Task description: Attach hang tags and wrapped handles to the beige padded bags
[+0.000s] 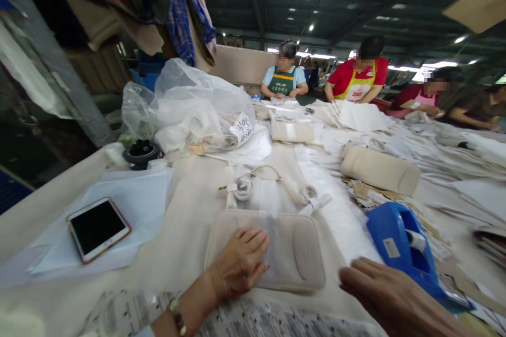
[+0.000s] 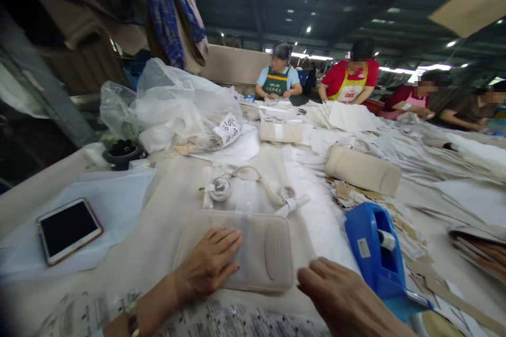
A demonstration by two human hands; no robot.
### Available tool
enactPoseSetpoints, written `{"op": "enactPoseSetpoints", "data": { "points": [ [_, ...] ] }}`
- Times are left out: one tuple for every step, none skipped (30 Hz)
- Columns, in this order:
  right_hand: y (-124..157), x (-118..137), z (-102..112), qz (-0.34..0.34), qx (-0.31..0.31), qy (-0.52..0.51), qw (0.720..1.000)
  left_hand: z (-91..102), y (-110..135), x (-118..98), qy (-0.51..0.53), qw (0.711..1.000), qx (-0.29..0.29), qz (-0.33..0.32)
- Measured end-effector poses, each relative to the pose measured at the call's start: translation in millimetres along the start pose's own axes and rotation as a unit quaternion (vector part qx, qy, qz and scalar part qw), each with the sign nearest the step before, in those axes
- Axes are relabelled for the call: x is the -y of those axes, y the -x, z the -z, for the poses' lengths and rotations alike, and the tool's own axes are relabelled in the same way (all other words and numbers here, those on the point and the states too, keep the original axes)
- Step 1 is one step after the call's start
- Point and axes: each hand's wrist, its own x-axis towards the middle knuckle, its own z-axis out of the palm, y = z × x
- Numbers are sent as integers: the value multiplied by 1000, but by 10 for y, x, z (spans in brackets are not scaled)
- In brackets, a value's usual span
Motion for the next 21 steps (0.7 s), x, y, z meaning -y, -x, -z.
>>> {"op": "enactPoseSetpoints", "data": {
  "points": [
    [-347, 115, 108, 51, 36, 34, 997, -8, 6, -1, 4, 1000, 0, 2],
    [-673, 190, 174, 103, 55, 65, 991, -15, 8, -2, 8, 1000, -2, 4],
    [-967, 228, 200, 140, 77, 92, 983, -23, 9, -1, 13, 1000, -5, 7],
    [-1222, 236, 193, 167, 95, 118, 974, -31, 7, 1, 18, 1000, -9, 11],
    [-1436, 223, 160, 187, 113, 139, 966, -38, 5, 3, 22, 1000, -15, 16],
    [-1609, 200, 111, 198, 132, 156, 959, -46, 2, 6, 27, 999, -21, 19],
    [-1746, 175, 57, 203, 148, 168, 953, -53, 0, 9, 30, 999, -28, 21],
    [-1853, 154, 4, 204, 164, 175, 949, -60, -1, 12, 31, 999, -36, 21],
    [-1935, 139, -43, 201, 177, 178, 947, -65, -1, 14, 31, 998, -42, 21],
    [-2003, 130, -80, 197, 190, 177, 945, -67, -1, 17, 31, 998, -45, 20],
    [-2064, 122, -107, 188, 201, 175, 945, -67, -1, 19, 30, 998, -47, 20],
    [-2125, 113, -124, 176, 211, 171, 946, -65, -1, 21, 30, 998, -46, 20],
    [-2191, 97, -130, 159, 221, 169, 947, -59, -3, 22, 30, 998, -43, 20],
    [-2261, 70, -126, 138, 226, 167, 950, -52, -5, 23, 33, 999, -39, 20],
    [-2334, 34, -112, 114, 227, 168, 953, -43, -9, 24, 35, 999, -34, 21],
    [-2402, -10, -89, 89, 222, 170, 956, -35, -13, 24, 37, 999, -30, 22],
    [-2456, -55, -59, 65, 210, 173, 960, -29, -18, 24, 38, 999, -29, 23],
    [-2485, -93, -29, 44, 193, 178, 964, -27, -23, 24, 38, 999, -30, 23],
    [-2477, -118, -8, 28, 171, 182, 968, -30, -28, 23, 39, 998, -32, 23],
    [-2425, -124, -5, 16, 147, 185, 972, -38, -31, 23, 39, 998, -35, 23],
    [-2327, -109, -33, 19, 122, 183, 975, -51, -34, 23, 41, 998, -38, 21]
  ]
}}
